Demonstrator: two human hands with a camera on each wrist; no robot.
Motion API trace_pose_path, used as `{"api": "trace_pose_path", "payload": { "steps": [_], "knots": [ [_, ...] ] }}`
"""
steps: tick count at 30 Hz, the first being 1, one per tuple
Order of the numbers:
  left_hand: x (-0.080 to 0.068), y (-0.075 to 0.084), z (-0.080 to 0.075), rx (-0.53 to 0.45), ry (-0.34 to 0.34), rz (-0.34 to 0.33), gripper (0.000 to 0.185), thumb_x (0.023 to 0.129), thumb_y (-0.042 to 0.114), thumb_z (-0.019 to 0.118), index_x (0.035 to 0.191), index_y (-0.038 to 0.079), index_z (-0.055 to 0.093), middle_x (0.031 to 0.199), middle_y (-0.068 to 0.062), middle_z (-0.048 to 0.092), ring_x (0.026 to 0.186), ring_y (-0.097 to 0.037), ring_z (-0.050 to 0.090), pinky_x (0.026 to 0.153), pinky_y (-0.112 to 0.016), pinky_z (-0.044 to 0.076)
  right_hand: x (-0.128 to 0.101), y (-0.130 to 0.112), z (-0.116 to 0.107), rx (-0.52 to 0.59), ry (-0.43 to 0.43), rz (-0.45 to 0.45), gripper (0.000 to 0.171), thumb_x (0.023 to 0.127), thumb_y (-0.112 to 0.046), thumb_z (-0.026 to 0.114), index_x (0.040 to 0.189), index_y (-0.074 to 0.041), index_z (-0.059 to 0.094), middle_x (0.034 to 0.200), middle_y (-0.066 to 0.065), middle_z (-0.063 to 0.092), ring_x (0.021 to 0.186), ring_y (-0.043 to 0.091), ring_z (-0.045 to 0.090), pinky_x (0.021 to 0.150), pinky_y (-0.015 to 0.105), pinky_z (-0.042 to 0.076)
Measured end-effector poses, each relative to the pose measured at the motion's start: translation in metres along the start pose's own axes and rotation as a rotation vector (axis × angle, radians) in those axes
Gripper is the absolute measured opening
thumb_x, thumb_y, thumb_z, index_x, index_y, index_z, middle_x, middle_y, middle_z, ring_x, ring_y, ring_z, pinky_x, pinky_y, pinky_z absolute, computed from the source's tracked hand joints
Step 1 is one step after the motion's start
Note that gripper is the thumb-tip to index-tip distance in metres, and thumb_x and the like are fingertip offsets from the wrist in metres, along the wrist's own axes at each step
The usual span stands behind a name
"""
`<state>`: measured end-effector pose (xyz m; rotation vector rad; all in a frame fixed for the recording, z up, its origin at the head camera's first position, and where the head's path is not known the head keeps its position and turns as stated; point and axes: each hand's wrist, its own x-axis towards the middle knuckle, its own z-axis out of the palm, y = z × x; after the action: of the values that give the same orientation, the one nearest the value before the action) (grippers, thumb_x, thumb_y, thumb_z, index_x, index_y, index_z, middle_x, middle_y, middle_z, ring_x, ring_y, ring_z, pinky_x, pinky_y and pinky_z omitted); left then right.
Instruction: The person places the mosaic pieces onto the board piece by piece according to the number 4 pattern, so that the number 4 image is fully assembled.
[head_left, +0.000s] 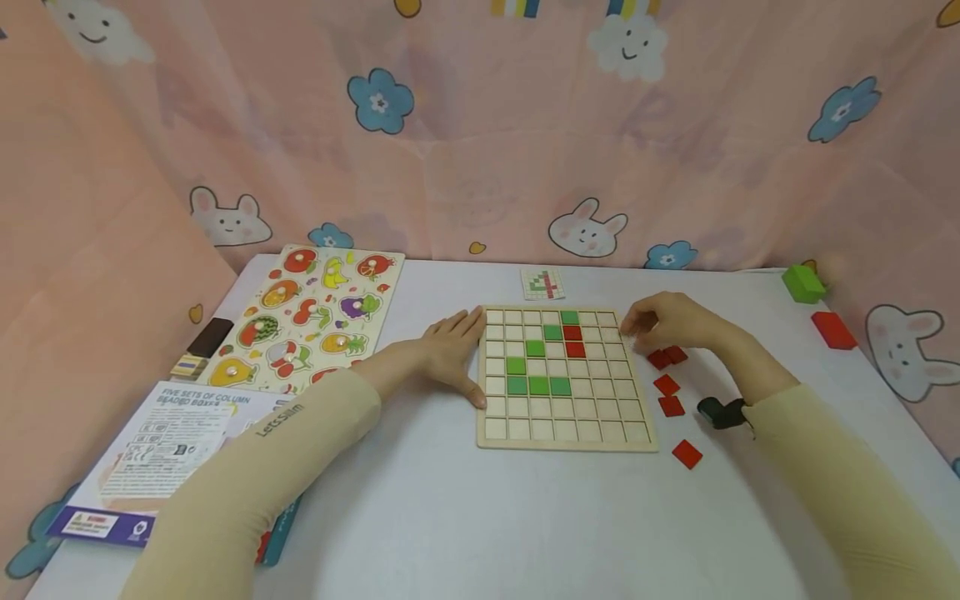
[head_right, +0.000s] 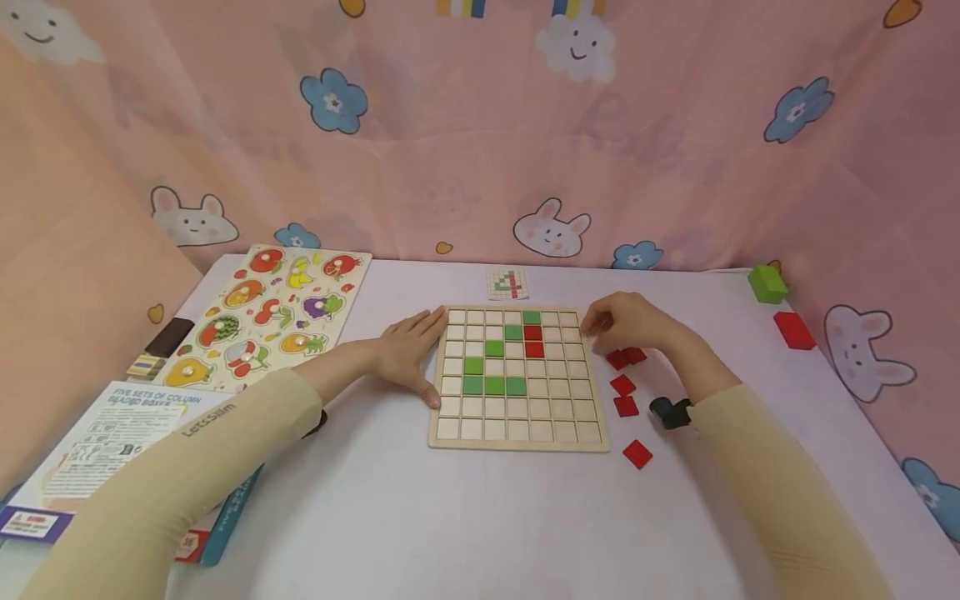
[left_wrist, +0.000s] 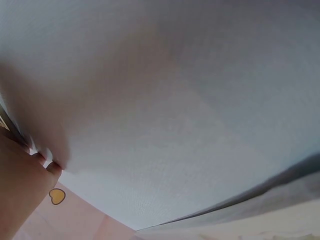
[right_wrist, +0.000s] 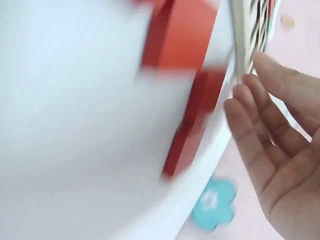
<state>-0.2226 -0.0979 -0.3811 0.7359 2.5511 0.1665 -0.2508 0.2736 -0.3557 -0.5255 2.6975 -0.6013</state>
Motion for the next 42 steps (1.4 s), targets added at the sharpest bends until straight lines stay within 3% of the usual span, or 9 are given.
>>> {"api": "trace_pose_path", "payload": {
  "steps": [6,11,16,20,24,29,38,42],
  "knots": [
    [0.000,0.000,0.000,0.006,-0.002,-0.001,0.142,0.067,0.075,0.074,0.158,0.008,-0.012,0.167,-0.009,-0.018,0.157,-0.032,-0.010,0.127,-0.053,0.004,-0.014,0.037,-0.015,0.036,-0.099,0.092,0.023,0.084,-0.010,0.073,0.107,-0.008,0.072,0.104,0.007,0.070,0.097,0.021,0.060,0.083,0.031,0.052],
    [0.001,-0.001,0.000,0.002,-0.003,-0.004,0.142,0.067,0.075,0.074,0.158,0.008,-0.012,0.167,-0.008,-0.018,0.157,-0.032,-0.010,0.127,-0.053,0.005,-0.018,0.052,-0.015,0.088,-0.154,0.114,0.030,0.079,-0.010,0.078,0.108,-0.007,0.069,0.100,0.008,0.065,0.097,0.022,0.057,0.081,0.030,0.050],
    [0.001,-0.001,0.000,0.000,0.000,-0.005,0.142,0.067,0.075,0.074,0.158,0.008,-0.012,0.167,-0.008,-0.017,0.157,-0.032,-0.010,0.127,-0.054,0.005,-0.018,0.053,-0.011,0.075,-0.148,0.117,0.025,0.079,-0.011,0.080,0.101,-0.008,0.069,0.091,0.007,0.062,0.091,0.022,0.054,0.075,0.030,0.048],
    [0.001,0.000,0.000,-0.002,-0.003,-0.003,0.142,0.067,0.075,0.074,0.158,0.008,-0.012,0.167,-0.008,-0.017,0.157,-0.032,-0.010,0.127,-0.053,0.005,-0.015,0.050,-0.011,0.026,-0.089,0.133,0.016,0.083,-0.016,0.078,0.096,-0.010,0.072,0.087,0.004,0.064,0.090,0.021,0.054,0.074,0.029,0.046],
    [0.001,0.000,0.000,-0.003,-0.006,-0.006,0.141,0.067,0.074,0.074,0.158,0.008,-0.011,0.167,-0.008,-0.017,0.157,-0.032,-0.010,0.127,-0.053,0.005,-0.012,0.040,-0.013,0.033,-0.001,0.128,0.013,0.089,-0.023,0.073,0.095,-0.012,0.074,0.089,0.003,0.069,0.090,0.021,0.055,0.075,0.029,0.046],
    [0.000,0.000,0.000,0.005,0.000,-0.001,0.142,0.067,0.074,0.075,0.158,0.007,-0.011,0.167,-0.009,-0.017,0.157,-0.033,-0.009,0.127,-0.055,0.006,-0.005,0.011,-0.008,0.089,0.046,0.048,0.011,0.091,-0.020,0.071,0.097,-0.011,0.073,0.095,0.005,0.072,0.087,0.021,0.058,0.074,0.027,0.051],
    [0.002,-0.001,0.001,0.006,0.006,0.008,0.142,0.068,0.074,0.074,0.158,0.006,-0.012,0.167,-0.011,-0.017,0.157,-0.034,-0.010,0.126,-0.055,0.006,0.004,-0.042,0.017,0.132,-0.064,-0.144,0.010,0.092,-0.015,0.069,0.100,-0.012,0.075,0.097,0.003,0.073,0.086,0.016,0.060,0.077,0.025,0.051],
    [0.002,-0.001,0.001,0.012,0.004,0.008,0.142,0.067,0.075,0.074,0.158,0.007,-0.012,0.167,-0.010,-0.017,0.157,-0.033,-0.010,0.127,-0.055,0.006,0.007,-0.052,0.026,0.122,-0.086,-0.171,0.008,0.089,-0.011,0.071,0.096,-0.013,0.076,0.092,0.001,0.073,0.083,0.015,0.060,0.077,0.022,0.051]
  ]
}}
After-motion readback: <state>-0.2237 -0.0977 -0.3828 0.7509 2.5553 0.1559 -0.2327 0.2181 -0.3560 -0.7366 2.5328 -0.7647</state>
